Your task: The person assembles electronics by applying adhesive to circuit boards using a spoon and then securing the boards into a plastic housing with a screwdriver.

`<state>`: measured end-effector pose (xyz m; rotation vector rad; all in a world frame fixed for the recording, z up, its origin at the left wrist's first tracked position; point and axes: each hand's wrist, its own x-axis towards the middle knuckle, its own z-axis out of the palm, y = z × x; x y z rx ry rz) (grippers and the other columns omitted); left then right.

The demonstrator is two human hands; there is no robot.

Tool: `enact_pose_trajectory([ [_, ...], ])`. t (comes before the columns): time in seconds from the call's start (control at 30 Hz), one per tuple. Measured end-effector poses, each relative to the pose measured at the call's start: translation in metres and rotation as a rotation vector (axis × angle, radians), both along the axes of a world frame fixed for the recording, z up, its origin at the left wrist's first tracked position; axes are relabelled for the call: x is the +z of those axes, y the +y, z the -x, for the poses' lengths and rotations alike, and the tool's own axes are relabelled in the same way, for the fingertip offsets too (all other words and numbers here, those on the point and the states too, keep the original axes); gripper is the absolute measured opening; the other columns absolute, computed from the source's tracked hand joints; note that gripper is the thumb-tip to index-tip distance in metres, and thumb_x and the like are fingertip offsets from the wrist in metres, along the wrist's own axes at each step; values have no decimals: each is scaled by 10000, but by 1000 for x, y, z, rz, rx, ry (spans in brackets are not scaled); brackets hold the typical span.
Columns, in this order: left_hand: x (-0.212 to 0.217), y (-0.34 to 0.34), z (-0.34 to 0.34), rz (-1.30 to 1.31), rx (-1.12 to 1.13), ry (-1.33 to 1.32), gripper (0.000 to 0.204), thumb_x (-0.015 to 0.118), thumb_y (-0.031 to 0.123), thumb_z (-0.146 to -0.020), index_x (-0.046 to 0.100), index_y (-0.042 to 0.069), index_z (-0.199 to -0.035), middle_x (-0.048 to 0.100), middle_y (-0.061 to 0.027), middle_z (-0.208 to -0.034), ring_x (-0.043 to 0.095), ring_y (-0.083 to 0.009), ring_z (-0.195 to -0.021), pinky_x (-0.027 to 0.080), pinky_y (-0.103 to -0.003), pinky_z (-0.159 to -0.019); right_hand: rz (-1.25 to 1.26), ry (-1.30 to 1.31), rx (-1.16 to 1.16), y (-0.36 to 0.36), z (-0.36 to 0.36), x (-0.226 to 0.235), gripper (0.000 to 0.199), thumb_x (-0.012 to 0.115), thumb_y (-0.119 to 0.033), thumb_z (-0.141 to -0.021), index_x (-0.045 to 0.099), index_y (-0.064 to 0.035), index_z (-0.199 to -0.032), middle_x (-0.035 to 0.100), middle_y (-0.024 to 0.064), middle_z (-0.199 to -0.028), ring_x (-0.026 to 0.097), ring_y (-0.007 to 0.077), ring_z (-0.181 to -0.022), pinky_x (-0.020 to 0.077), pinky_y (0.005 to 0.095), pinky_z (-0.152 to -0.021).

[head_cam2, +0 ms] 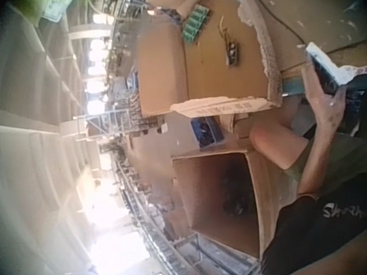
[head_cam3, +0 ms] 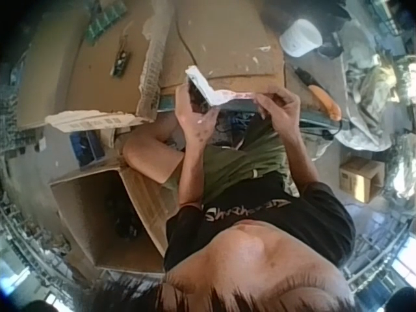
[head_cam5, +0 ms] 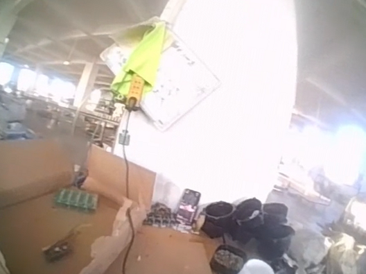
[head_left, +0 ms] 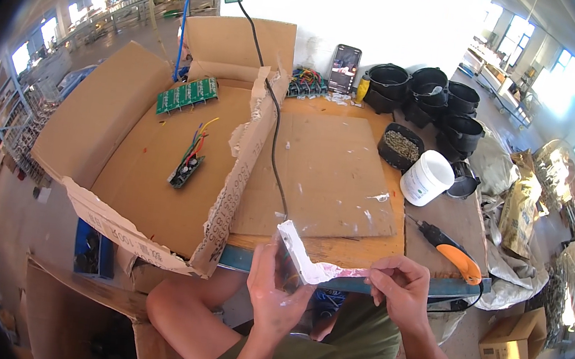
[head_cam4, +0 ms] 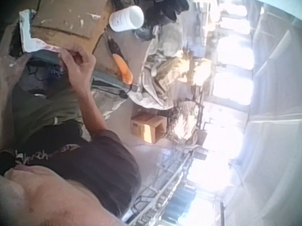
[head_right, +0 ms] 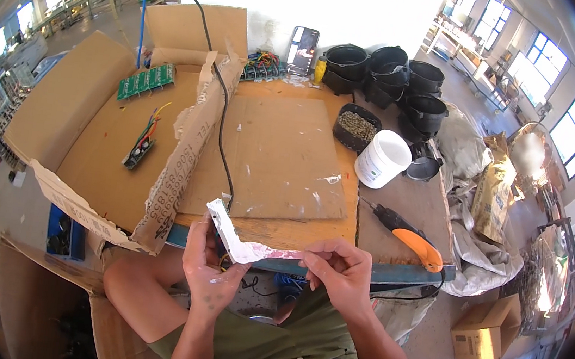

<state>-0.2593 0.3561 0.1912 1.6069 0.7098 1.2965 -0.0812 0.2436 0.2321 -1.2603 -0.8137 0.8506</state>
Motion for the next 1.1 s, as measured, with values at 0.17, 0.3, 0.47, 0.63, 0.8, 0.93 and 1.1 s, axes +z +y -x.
enact_pose_trajectory([
  [0.17,-1,0,0,-32,16,19,788,750,-164,-635,426,-106,-1351,502,-95,-1174,585,-173,-1044,527,-295,-879,-19,-44,-54,-6,-9,3,59,630,38,-927,661,55,-974,689,97,-818,597,94,-608,482,220,-527],
  [0.3,2,-2,-2,-10,14,30,787,758,-154,-640,429,-102,-1353,504,-87,-1165,580,-165,-1029,523,-292,-873,-36,29,-19,-1,-7,0,70,632,43,-919,663,59,-980,693,100,-821,591,93,-601,478,218,-524],
  [0.47,-1,-2,-1,-13,22,34,777,787,-129,-651,444,-104,-1348,514,-81,-1172,584,-164,-1045,522,-292,-880,12,34,15,-4,-9,5,75,640,40,-916,665,64,-983,699,109,-826,589,90,-603,474,218,-518],
  [0.63,0,-1,-1,-10,-79,11,755,792,-127,-665,455,-103,-1341,519,-77,-1163,589,-168,-1071,519,-297,-909,-22,-71,94,3,-22,7,78,641,41,-914,675,71,-978,698,103,-815,601,88,-615,476,215,-518],
  [0.8,3,-3,4,36,-242,25,712,784,-132,-674,475,-95,-1316,518,-77,-1143,590,-171,-1070,513,-297,-926,-39,-280,239,20,-43,27,60,650,37,-905,697,62,-933,693,78,-796,598,73,-614,475,215,-518],
  [0.93,7,-4,6,-33,-300,77,668,778,-127,-670,507,-92,-1280,519,-90,-1125,586,-169,-1037,502,-287,-910,-46,-435,303,33,-56,49,48,669,20,-902,709,42,-917,680,52,-770,589,57,-615,462,210,-520],
  [1.1,16,-8,7,-35,-343,82,649,773,-121,-662,531,-90,-1264,523,-101,-1093,577,-165,-987,493,-274,-885,-4,-381,282,50,-68,65,50,668,11,-909,708,33,-929,666,29,-760,570,59,-588,443,210,-515],
])
